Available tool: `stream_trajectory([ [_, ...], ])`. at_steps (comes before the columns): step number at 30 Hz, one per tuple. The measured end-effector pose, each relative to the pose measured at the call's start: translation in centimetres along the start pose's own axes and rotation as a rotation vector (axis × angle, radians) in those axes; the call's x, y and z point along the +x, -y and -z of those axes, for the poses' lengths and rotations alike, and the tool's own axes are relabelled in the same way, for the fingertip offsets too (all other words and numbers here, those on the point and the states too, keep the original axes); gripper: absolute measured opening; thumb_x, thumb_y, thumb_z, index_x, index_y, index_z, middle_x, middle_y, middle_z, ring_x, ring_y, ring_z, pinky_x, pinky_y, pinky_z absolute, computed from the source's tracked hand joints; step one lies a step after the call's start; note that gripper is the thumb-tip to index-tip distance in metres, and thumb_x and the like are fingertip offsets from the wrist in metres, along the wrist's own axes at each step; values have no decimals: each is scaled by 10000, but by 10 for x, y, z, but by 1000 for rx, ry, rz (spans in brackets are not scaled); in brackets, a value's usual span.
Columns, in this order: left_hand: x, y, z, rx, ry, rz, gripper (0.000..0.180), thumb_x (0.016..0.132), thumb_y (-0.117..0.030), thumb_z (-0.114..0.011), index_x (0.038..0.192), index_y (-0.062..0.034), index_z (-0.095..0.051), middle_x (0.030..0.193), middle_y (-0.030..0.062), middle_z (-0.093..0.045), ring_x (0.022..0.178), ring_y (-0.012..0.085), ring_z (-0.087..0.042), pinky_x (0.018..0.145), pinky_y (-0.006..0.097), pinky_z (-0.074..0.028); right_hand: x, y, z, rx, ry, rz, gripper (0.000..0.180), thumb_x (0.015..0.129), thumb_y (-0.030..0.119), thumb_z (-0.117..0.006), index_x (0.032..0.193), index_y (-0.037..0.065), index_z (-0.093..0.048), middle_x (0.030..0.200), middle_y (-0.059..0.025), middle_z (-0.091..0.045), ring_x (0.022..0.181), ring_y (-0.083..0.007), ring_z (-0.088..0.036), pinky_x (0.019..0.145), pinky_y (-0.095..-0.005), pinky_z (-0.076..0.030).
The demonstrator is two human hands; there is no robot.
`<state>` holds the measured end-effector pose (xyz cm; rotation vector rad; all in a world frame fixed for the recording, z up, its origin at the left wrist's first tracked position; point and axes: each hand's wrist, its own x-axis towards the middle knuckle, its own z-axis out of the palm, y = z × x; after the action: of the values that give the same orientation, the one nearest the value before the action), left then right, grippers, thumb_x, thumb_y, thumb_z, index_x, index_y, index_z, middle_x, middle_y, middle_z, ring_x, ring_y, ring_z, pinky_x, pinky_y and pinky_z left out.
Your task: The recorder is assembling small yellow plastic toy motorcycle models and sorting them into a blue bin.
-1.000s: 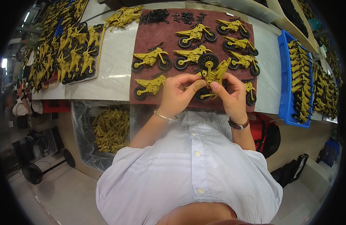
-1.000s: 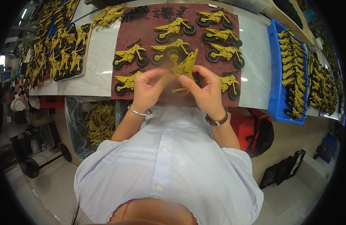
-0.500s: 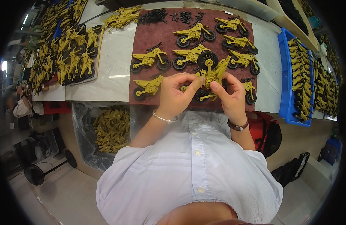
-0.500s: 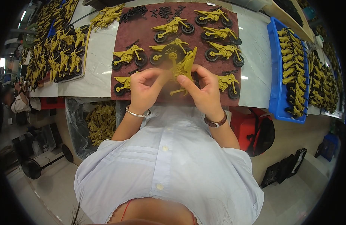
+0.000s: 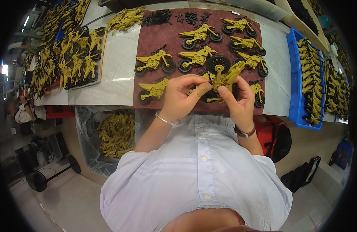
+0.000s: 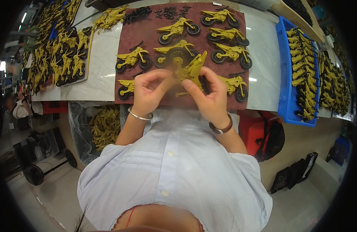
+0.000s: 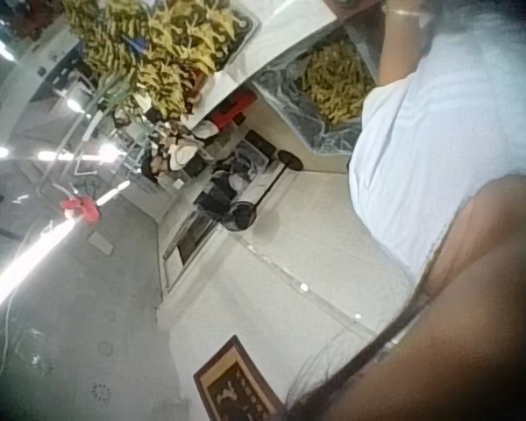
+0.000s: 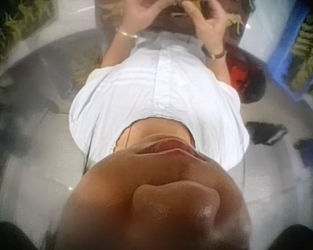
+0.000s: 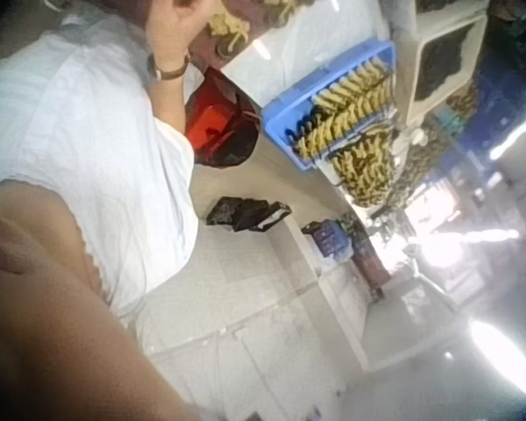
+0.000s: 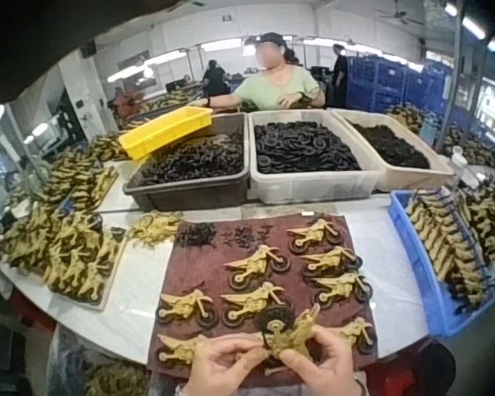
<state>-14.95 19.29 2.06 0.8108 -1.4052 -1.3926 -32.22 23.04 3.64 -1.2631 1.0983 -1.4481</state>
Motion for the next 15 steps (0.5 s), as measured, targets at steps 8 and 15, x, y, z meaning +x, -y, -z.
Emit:
stream_trajectory([
  [8, 18, -35, -6, -125, 38, -32, 311, 790, -51, -773, 1067, 44, -668, 1019, 86, -694, 938, 131, -656, 844, 273, -525, 6, -2, 8, -266, 181, 167, 206, 805, 40, -713, 989, -14, -637, 959, -70, -657, 852, -144, -610, 782, -256, -465],
  [15, 15, -27, 2, 62, 111, -127, 248, 788, -6, -746, 1024, 41, -683, 986, 121, -717, 875, 138, -682, 784, 274, -547, 3, 4, 5, -378, 224, 229, 236, 763, 13, -718, 972, -30, -617, 828, -113, -580, 695, -215, -554, 618, -300, -443],
])
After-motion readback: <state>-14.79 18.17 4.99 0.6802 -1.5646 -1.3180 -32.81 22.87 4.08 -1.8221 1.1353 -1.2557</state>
